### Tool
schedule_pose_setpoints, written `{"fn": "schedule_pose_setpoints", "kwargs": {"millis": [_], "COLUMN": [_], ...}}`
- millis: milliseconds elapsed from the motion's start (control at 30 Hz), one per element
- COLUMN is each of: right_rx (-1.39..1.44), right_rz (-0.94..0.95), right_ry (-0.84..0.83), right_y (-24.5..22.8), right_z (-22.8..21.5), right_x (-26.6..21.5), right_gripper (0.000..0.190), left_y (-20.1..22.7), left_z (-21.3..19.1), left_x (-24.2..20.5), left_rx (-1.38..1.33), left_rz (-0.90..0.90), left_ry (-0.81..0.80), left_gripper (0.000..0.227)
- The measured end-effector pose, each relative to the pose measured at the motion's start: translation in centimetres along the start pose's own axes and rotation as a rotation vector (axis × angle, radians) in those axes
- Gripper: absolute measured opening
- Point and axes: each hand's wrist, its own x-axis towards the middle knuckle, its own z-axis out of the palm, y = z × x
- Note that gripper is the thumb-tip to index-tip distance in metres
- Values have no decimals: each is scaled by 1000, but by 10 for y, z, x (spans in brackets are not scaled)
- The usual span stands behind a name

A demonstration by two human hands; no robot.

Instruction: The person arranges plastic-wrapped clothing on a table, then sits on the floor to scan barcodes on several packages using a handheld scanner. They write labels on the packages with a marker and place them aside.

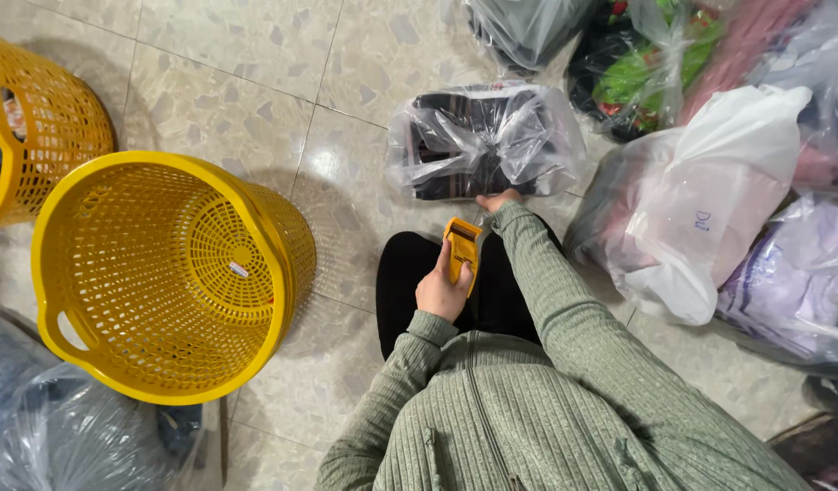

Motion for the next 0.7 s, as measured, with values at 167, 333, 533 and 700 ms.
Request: {"fn": "schedule_pose_setpoints", "kwargs": {"millis": [167,333,533,700], "right_rx": [-117,-311,-317,-487], "right_rz": [-19,-12,-518,-435], "right_ry": [99,135,123,80], "right_y": [2,37,44,-18], "right_z": [21,26,22,17], "right_x": [-7,-46,-51,-46], "right_gripper": [52,52,43,39], "left_y": [-1,-4,-14,-13], "left_z": [-7,-17,-22,-31], "left_x": [-5,-5,-4,6], "left_rx": [-47,-148,-220,-189], "left_rz": [-3,9,-3,31], "left_ry": [-3,40,92,118], "left_gripper": [73,72,67,67]}}
